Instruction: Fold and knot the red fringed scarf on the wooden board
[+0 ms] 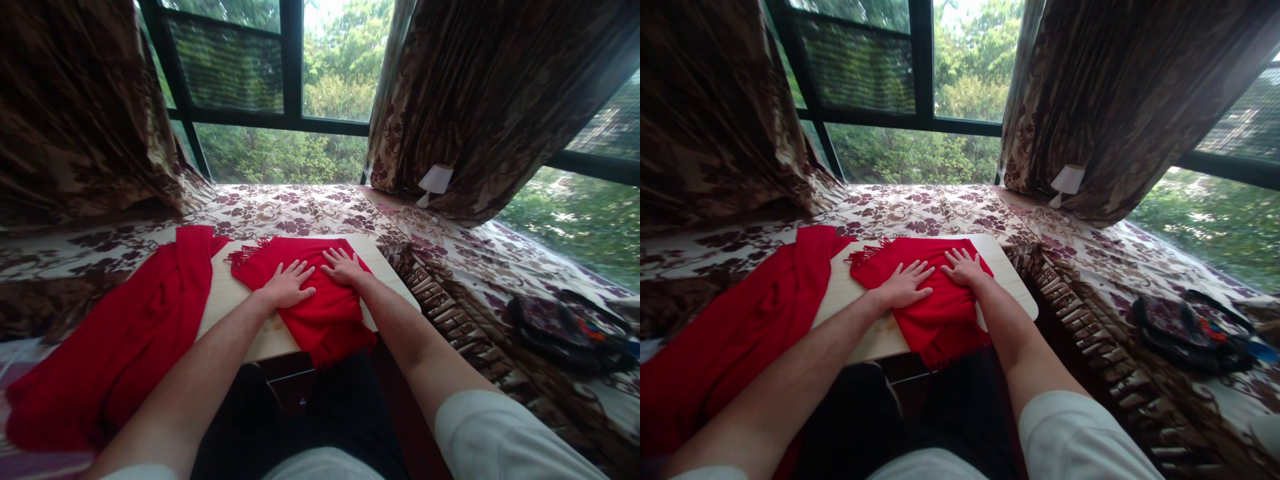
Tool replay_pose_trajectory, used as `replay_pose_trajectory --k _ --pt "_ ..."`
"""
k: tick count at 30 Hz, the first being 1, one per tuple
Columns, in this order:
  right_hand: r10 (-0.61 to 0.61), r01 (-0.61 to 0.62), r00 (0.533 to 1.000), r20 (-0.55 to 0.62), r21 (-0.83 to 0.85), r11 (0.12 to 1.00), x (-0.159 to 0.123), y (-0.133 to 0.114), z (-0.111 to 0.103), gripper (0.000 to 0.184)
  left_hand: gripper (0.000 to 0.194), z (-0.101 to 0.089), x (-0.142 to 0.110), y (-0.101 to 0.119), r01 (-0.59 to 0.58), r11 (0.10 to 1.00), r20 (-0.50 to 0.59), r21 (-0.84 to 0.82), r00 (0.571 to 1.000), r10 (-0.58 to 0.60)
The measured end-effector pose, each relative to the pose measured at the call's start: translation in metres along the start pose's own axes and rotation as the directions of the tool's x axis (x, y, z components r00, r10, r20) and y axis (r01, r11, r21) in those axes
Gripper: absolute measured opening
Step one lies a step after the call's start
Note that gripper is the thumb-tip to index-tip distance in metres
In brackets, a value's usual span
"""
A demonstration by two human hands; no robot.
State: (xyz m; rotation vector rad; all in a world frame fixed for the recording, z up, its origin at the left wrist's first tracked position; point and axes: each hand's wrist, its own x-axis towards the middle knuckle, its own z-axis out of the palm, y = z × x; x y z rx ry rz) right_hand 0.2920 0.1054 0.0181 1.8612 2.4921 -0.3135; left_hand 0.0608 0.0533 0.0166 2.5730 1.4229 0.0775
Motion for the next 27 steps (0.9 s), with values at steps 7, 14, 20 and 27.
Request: replay_pose_trajectory --k 7,14,20,27 --pt "-0.04 0.041 0.999 0.024 -0.016 0.999 0.003 0.003 -0.005 0.075 0.086 0.003 -0.001 0.018 0.076 0.997 0.021 -0.005 0.997 -0.076" --pt "-0.029 0.03 0.991 -0.132 0.008 1.0 0.008 0.02 -0.018 0.064 0.078 -0.007 0.003 0.035 0.089 0.994 -0.069 -0.055 0.993 -0.093" --pt "0.486 -0.475 0.84 -0.24 0.106 0.874 0.019 0.048 -0.03 0.06 0.058 -0.009 0.015 0.056 -0.112 0.987 -0.121 -0.119 0.988 0.098" --pt "0.425 -0.42 0.898 -0.113 0.067 0.905 0.033 0.057 -0.027 0.046 0.043 -0.008 0.045 0.105 -0.253 0.958 -0.122 -0.132 0.964 0.238"
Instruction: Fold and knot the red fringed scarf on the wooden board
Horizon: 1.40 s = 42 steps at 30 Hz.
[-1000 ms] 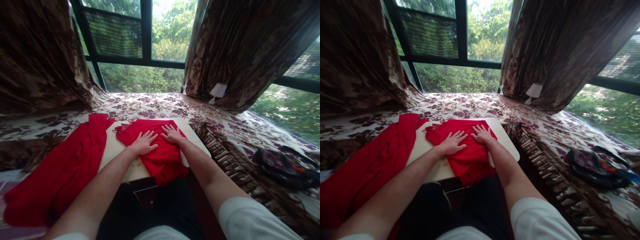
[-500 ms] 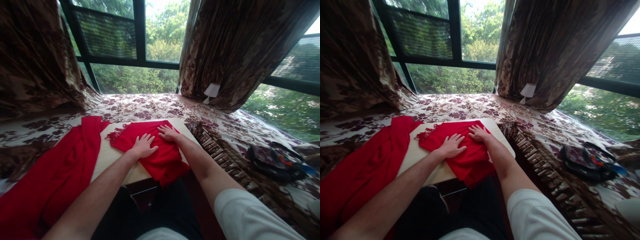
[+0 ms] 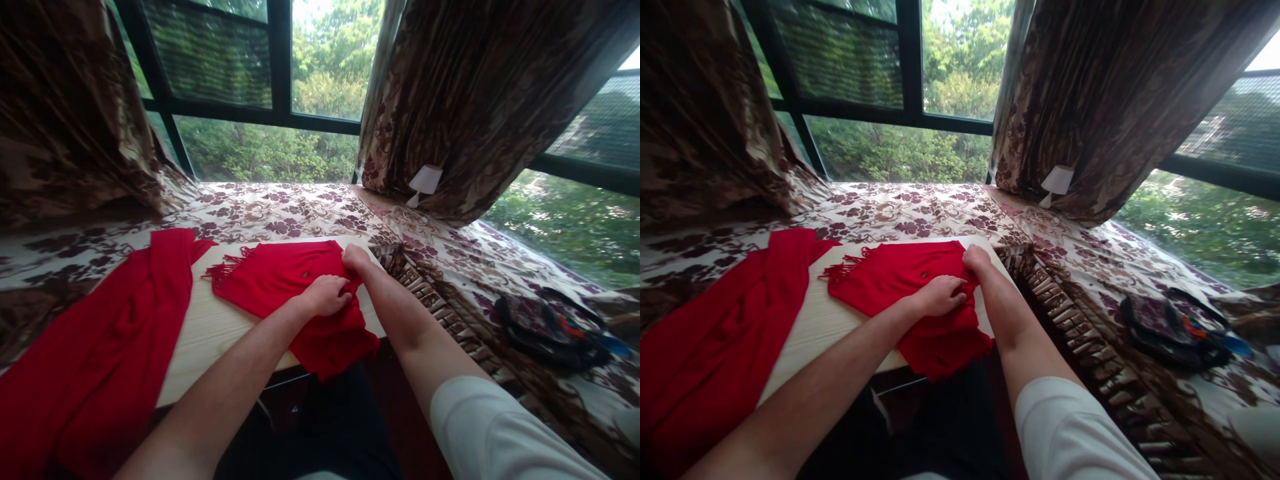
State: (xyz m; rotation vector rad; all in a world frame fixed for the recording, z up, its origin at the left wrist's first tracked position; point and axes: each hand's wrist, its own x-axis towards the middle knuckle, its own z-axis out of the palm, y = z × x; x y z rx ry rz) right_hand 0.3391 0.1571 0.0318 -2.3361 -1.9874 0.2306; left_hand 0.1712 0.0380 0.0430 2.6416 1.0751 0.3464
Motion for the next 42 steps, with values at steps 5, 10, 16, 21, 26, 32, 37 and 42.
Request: replay_pose_trajectory --k 5,10,16,21,26,32,37,42 --pt "-0.019 0.019 1.0 0.004 0.0 1.0 0.0 -0.003 -0.001 0.046 0.047 0.006 0.014 0.046 0.135 0.98 -0.144 0.145 0.983 -0.114" --pt "-0.037 0.037 0.999 -0.006 -0.014 0.999 0.0 -0.003 0.001 0.046 0.048 0.012 0.0 0.084 0.12 0.98 -0.056 0.156 0.992 -0.113" --pt "-0.075 0.075 0.997 0.0 -0.061 0.995 -0.001 -0.004 0.002 0.046 0.028 0.011 -0.022 0.098 0.099 0.974 0.071 0.202 0.991 -0.116" --pt "-0.089 0.088 0.996 -0.005 -0.05 0.995 -0.001 -0.005 0.0 0.041 0.026 0.008 -0.025 0.095 -0.011 0.977 0.124 0.211 0.992 -0.015" --pt "-0.076 0.075 0.997 -0.025 -0.03 0.997 0.005 -0.004 0.002 0.039 0.02 0.011 -0.028 0.088 -0.069 0.982 0.095 0.177 0.994 0.053" --pt "-0.082 0.083 0.996 -0.039 0.04 0.996 0.009 -0.004 0.004 0.037 0.018 0.018 -0.034 0.084 -0.1 0.985 0.046 0.138 0.994 0.095" --pt "-0.088 0.09 0.995 -0.037 0.067 0.994 0.008 -0.004 0.004 0.039 0.036 0.004 -0.039 0.083 -0.05 0.998 -0.081 0.038 0.995 0.053" --pt "-0.091 0.095 0.994 -0.055 0.077 0.992 0.007 0.0 0.004 0.042 0.056 -0.004 -0.038 0.049 0.109 0.993 -0.172 0.054 0.98 -0.098"
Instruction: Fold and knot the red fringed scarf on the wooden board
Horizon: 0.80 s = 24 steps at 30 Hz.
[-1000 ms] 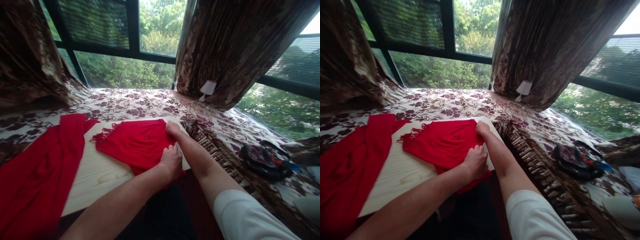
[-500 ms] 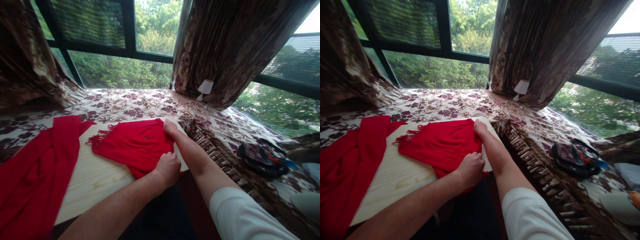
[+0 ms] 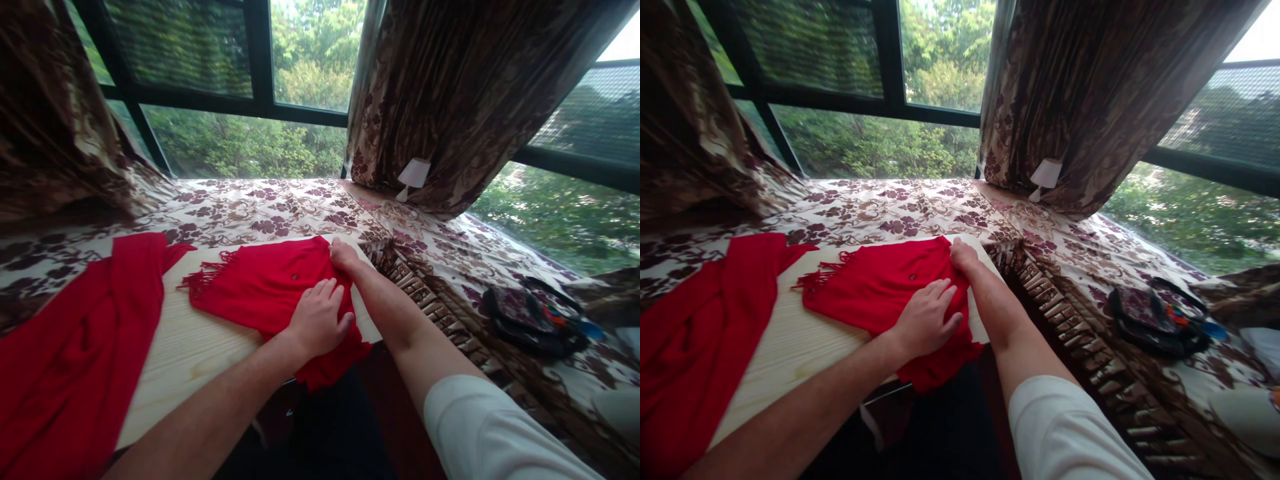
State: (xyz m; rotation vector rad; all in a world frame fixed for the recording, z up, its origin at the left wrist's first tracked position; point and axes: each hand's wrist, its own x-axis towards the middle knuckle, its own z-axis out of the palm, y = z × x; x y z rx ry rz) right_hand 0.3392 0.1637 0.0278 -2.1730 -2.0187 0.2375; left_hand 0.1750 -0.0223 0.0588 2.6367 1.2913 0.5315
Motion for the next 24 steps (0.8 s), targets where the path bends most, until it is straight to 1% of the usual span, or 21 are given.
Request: replay_pose_trajectory --k 1,2,3,4,5,7,8,10,11,13,14,16,17,18,20,22,24 --pt "0.0 0.0 1.0 -0.002 -0.001 1.0 0.0 0.0 0.0 0.042 0.066 0.004 0.0 -0.009 0.03 0.999 0.031 0.014 0.999 -0.031" --pt "-0.003 0.003 1.0 -0.004 -0.002 1.0 0.0 0.001 0.0 0.042 0.073 0.008 -0.001 -0.018 0.046 0.999 0.096 0.021 0.994 -0.048" --pt "-0.007 0.007 1.0 -0.004 -0.005 1.0 0.0 0.001 0.0 0.041 0.076 0.013 -0.003 -0.026 0.047 0.999 0.169 0.022 0.984 -0.05" --pt "-0.009 0.009 1.0 -0.001 -0.008 1.0 0.0 0.0 -0.001 0.04 0.078 0.017 -0.005 -0.031 0.037 0.999 0.219 0.023 0.975 -0.041" --pt "-0.007 0.007 1.0 0.002 -0.014 1.0 0.0 -0.002 -0.002 0.039 0.078 0.021 -0.007 -0.035 0.023 0.999 0.247 0.025 0.969 -0.028" --pt "0.016 -0.016 1.0 -0.003 -0.028 0.999 -0.003 -0.007 -0.006 0.037 0.078 0.024 -0.011 -0.039 0.001 1.0 0.257 0.026 0.966 -0.008" --pt "0.033 -0.034 0.999 -0.025 -0.038 0.999 -0.005 -0.011 -0.008 0.037 0.078 0.023 -0.011 -0.04 0.0 1.0 0.249 0.023 0.968 -0.006" --pt "0.049 -0.056 0.993 -0.111 -0.058 0.997 -0.015 -0.022 -0.013 0.039 0.077 0.019 -0.01 -0.044 0.031 0.999 0.208 0.025 0.977 -0.035" --pt "0.032 -0.042 0.987 -0.155 -0.067 0.997 -0.022 -0.028 -0.015 0.04 0.076 0.015 -0.009 -0.047 0.062 0.997 0.171 0.039 0.983 -0.068" --pt "-0.065 0.05 0.979 -0.195 -0.081 0.995 -0.04 -0.039 -0.016 0.037 0.075 0.009 -0.007 -0.059 0.161 0.982 0.097 0.096 0.981 -0.17" --pt "-0.136 0.123 0.974 -0.181 -0.082 0.989 -0.05 -0.045 -0.015 0.035 0.075 0.006 -0.008 -0.067 0.217 0.968 0.08 0.128 0.97 -0.228" --pt "-0.29 0.283 0.948 -0.133 -0.064 0.957 -0.07 -0.054 -0.01 0.033 0.077 0.003 -0.01 -0.083 0.304 0.936 0.099 0.176 0.941 -0.324" --pt "-0.363 0.36 0.925 -0.111 -0.047 0.932 -0.077 -0.058 -0.007 0.033 0.078 0.002 -0.013 -0.091 0.326 0.926 0.124 0.19 0.928 -0.352" --pt "-0.432 0.432 0.897 -0.091 -0.028 0.902 -0.083 -0.062 -0.003 0.033 0.079 0.002 -0.016 -0.097 0.335 0.921 0.146 0.199 0.919 -0.365" --pt "-0.538 0.539 0.842 -0.033 0.008 0.842 -0.089 -0.067 0.004 0.036 0.08 0.002 -0.021 -0.105 0.325 0.923 0.17 0.205 0.917 -0.361" --pt "-0.58 0.579 0.813 0.047 0.032 0.814 -0.088 -0.071 0.007 0.045 0.081 0.001 -0.024 -0.108 0.315 0.928 0.168 0.201 0.922 -0.349" --pt "-0.587 0.586 0.802 0.114 0.045 0.809 -0.084 -0.072 0.008 0.051 0.075 -0.002 -0.022 -0.111 0.326 0.926 0.121 0.191 0.928 -0.352"
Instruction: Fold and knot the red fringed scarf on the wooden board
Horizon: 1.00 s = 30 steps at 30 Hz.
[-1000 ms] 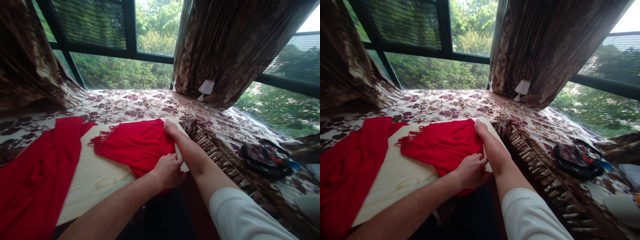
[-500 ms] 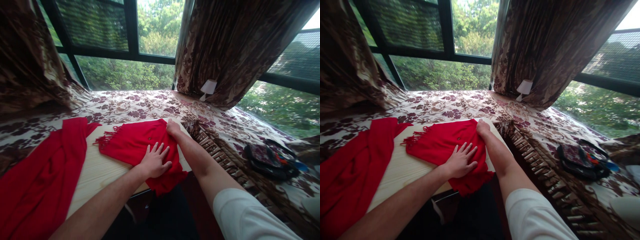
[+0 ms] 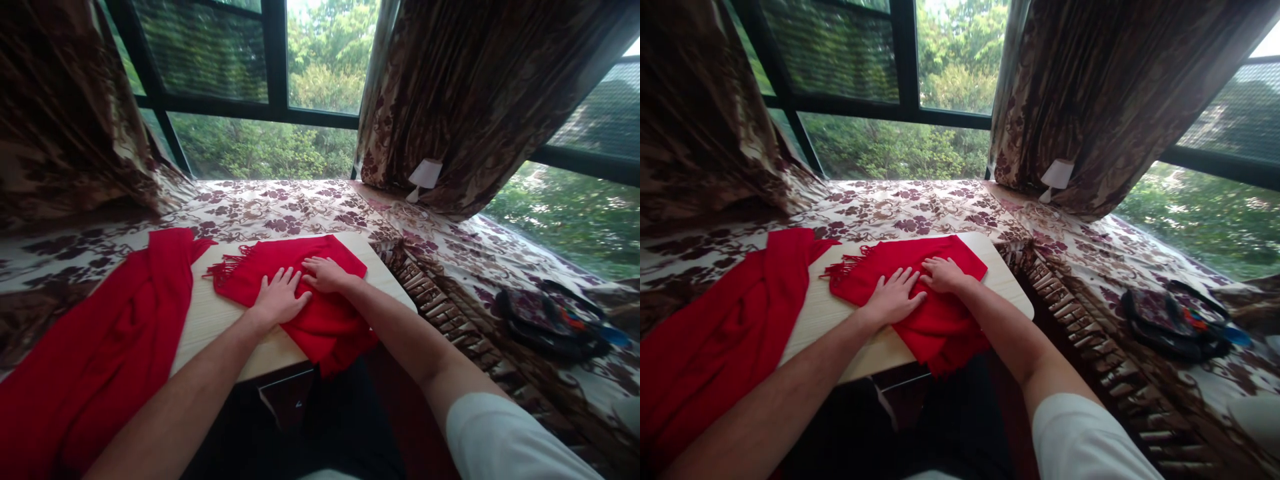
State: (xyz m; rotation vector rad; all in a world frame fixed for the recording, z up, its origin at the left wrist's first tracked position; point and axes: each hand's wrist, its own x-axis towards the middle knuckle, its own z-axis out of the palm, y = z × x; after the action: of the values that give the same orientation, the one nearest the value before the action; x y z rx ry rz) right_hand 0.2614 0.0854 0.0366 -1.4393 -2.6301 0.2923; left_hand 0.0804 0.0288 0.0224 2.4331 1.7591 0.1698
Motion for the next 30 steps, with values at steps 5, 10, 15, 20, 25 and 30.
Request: replay_pose_trajectory --k 5,10,15,20,25,30 --pt "0.01 -0.005 0.992 -0.127 0.036 0.999 0.005 0.012 -0.003 0.061 0.058 -0.014 0.025 -0.012 -0.001 0.999 -0.122 -0.036 0.992 -0.003" --pt "0.127 -0.13 0.985 -0.118 -0.018 0.991 0.005 0.027 0.001 0.069 0.059 -0.017 0.061 -0.029 -0.193 0.981 0.058 -0.035 0.979 0.195" --pt "0.142 -0.141 0.99 0.013 -0.078 0.987 0.002 0.035 0.011 0.078 0.062 -0.009 0.077 -0.043 -0.193 0.981 0.147 -0.012 0.97 0.193" --pt "0.132 -0.128 0.991 0.029 -0.1 0.987 0.001 0.038 0.015 0.079 0.064 -0.006 0.075 -0.047 -0.159 0.987 0.124 -0.011 0.979 0.159" --pt "0.123 -0.119 0.992 0.037 -0.101 0.988 0.001 0.039 0.015 0.078 0.071 -0.005 0.071 -0.045 -0.154 0.988 0.086 0.008 0.985 0.152" --pt "0.126 -0.12 0.99 0.063 -0.084 0.989 0.002 0.034 0.01 0.075 0.073 -0.006 0.053 -0.051 -0.057 0.998 0.056 0.027 0.997 0.055"
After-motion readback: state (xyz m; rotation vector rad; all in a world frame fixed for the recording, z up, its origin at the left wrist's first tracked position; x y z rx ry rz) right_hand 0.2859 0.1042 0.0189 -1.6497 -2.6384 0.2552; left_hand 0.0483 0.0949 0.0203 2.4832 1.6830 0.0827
